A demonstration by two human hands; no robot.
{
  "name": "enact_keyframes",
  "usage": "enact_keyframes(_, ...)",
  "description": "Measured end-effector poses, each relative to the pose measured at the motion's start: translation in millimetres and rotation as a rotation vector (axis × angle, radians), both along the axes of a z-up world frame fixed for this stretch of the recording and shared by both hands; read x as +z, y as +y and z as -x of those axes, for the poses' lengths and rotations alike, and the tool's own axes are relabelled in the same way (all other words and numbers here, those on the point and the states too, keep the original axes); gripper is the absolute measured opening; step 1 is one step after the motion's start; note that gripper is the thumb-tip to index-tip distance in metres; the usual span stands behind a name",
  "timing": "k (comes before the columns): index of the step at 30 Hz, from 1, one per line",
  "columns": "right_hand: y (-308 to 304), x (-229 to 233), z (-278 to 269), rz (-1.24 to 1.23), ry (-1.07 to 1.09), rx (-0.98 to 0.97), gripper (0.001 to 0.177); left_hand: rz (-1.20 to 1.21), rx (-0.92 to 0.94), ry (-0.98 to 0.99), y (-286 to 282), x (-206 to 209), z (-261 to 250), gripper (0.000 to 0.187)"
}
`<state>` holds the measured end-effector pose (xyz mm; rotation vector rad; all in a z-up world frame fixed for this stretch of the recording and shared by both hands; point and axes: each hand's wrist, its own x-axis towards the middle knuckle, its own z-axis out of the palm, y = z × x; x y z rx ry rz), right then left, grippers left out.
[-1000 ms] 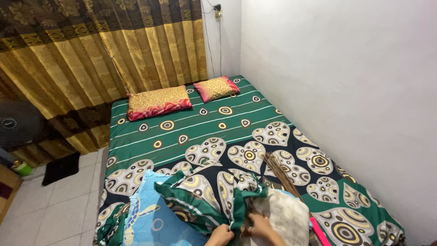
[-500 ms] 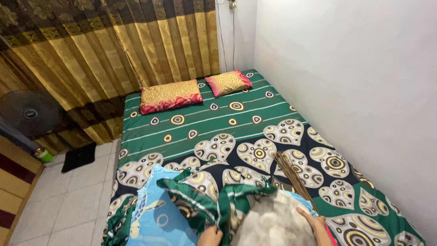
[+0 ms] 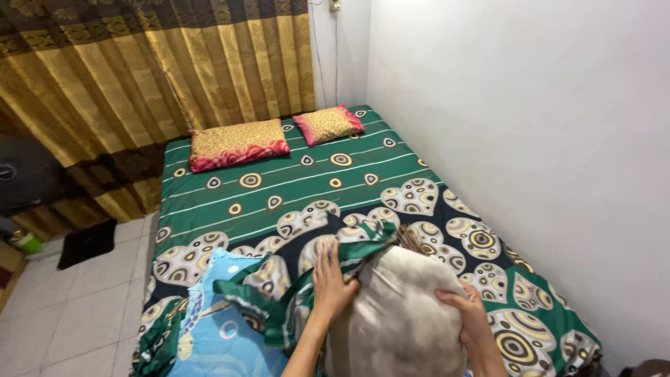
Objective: The person removes a pillow from a light blue pillowcase, then inserts the pillow into a green patterned pillowcase. They adjust the pillow and place it on the bed next to two other pillows.
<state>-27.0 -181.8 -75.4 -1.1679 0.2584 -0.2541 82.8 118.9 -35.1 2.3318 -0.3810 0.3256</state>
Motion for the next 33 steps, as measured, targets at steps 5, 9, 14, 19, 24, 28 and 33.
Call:
enact_keyframes(5,-23.4,53.2,42.9,0.423,0.078,0.281,0.045,0.359,0.108,0.066,-13.1,-9.5,-36.4,0.035)
enact_keyframes(9,-12.0,72.7,35.4,0.944,0.198,0.344,0.058,0.403,0.068,-0.247,-30.2,-1.1,-29.4,0.020)
enact_keyframes(14,44.7,47.4,5.3,1.035,0.270,0.408,0.118,0.655,-0.166,-0.016,-44.4,20.9,8.1,0.017)
enact_keyframes(19,71.6,-6.9,-16.2,1.120,0.146,0.300,0.077,0.616,-0.260,0.016,-43.0,27.3,32.7,0.013)
enact_keyframes(24,44.1,-76.4,-50.4,0.945,-0.354,-0.138,0.045,0.482,-0.372,-0.061,-47.9,18.0,74.6,0.018)
enact_keyframes(28,6.2,-100.1,-64.6,0.541,-0.202,-0.070,0.033,0.365,-0.379,0.016,-42.3,11.1,81.9,0.053)
enact_keyframes(33,-3.8,-76.6,-48.8,0.333,-0.217,0.003,0.033,0.338,-0.056,-0.304,-16.1,-9.4,55.3,0.038)
